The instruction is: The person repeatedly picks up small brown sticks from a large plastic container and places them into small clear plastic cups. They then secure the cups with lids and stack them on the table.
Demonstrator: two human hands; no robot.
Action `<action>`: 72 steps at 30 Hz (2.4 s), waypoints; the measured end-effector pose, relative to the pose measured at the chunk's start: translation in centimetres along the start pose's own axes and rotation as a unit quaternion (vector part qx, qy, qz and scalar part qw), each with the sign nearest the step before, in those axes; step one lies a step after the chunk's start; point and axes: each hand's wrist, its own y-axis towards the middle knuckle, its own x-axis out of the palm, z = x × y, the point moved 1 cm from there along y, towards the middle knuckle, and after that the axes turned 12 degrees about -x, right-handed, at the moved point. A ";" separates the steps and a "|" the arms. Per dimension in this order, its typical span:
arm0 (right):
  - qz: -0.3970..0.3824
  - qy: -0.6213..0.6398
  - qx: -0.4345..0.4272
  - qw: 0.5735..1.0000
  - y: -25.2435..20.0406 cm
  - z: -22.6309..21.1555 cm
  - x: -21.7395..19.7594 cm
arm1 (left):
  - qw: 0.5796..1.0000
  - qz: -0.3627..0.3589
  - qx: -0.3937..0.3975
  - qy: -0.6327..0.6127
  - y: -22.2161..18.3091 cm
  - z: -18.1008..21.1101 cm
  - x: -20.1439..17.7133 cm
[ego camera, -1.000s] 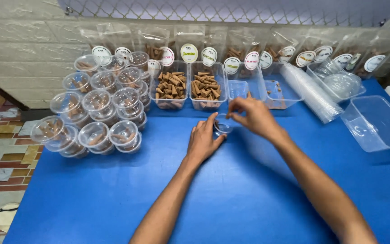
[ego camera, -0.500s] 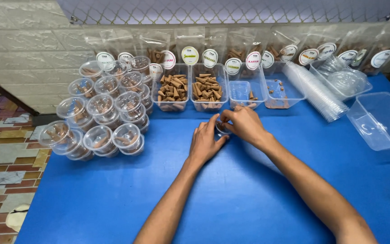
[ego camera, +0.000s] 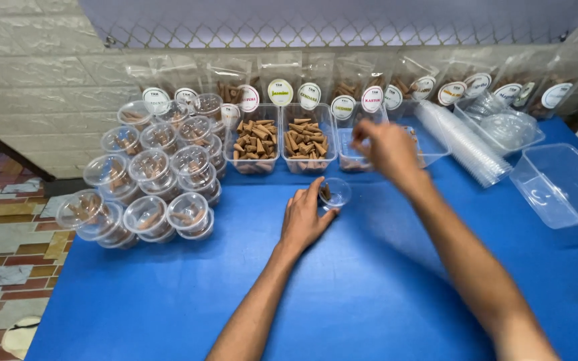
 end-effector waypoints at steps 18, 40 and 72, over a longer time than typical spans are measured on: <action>-0.439 -0.141 0.050 0.886 4.7 8.8 11.1 | 1.000 0.019 0.008 -0.009 0.1 -0.1 0.3; -0.143 0.117 -0.024 0.982 3.6 0.2 -4.1 | 1.000 0.003 0.008 -0.011 0.1 0.2 -0.2; -0.127 -0.081 -0.249 0.957 -0.4 -7.3 0.0 | 1.000 -0.005 0.005 -0.005 0.0 -0.1 -0.1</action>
